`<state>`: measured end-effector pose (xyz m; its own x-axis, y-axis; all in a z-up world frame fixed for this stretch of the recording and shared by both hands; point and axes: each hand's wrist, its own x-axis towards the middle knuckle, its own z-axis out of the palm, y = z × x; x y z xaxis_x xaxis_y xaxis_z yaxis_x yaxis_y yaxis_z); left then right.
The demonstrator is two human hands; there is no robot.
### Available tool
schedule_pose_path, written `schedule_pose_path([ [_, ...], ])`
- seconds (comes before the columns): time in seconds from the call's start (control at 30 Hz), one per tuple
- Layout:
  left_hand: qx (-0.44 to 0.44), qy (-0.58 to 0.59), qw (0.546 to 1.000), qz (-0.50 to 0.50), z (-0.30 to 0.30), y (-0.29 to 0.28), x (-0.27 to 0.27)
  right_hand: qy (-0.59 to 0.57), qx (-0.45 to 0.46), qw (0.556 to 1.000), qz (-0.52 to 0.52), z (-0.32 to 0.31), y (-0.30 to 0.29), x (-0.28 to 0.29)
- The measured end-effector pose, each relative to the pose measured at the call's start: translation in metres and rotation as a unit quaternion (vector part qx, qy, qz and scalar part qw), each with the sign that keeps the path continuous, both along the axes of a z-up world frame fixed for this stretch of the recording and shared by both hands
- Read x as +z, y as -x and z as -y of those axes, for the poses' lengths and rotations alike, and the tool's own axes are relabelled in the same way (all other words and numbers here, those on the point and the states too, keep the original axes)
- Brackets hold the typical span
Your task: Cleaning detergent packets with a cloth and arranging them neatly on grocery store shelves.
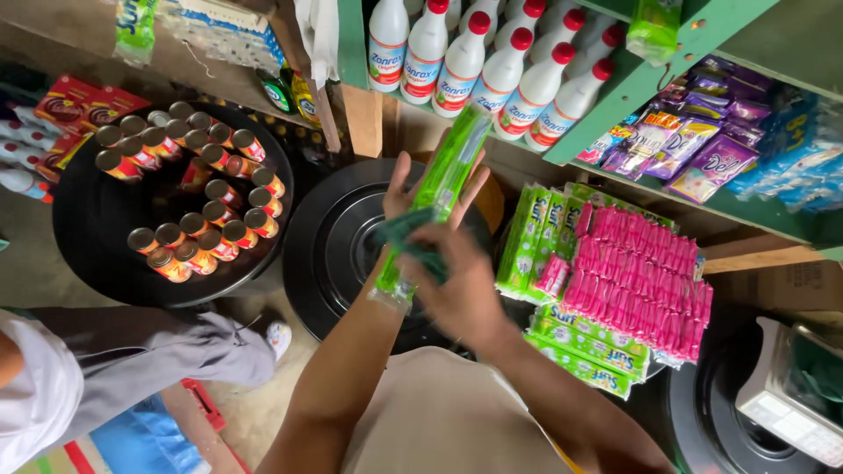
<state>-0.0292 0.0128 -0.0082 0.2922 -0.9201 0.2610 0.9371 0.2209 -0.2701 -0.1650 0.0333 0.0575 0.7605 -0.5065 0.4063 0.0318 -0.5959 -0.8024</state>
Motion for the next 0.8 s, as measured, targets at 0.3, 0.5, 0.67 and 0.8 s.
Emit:
schedule_pose_path([
  [0.3, 0.008, 0.017, 0.986, 0.168, -0.034, -0.004, -0.005, 0.206, -0.135, 0.968, -0.041, 0.038, -0.04, -0.03],
  [0.5, -0.006, -0.024, 0.995, 0.096, -0.049, -0.008, 0.027, 0.196, -0.054, 0.979, -0.014, -0.01, -0.032, -0.024],
  [0.67, -0.098, 0.133, 0.982, 0.095, -0.062, -0.009, 0.02, 0.243, -0.069, 0.967, -0.025, 0.033, -0.042, -0.014],
  [0.8, -0.019, -0.055, 0.992, 0.108, -0.067, -0.001, 0.013, 0.234, -0.168, 0.958, 0.005, 0.064, -0.054, 0.013],
])
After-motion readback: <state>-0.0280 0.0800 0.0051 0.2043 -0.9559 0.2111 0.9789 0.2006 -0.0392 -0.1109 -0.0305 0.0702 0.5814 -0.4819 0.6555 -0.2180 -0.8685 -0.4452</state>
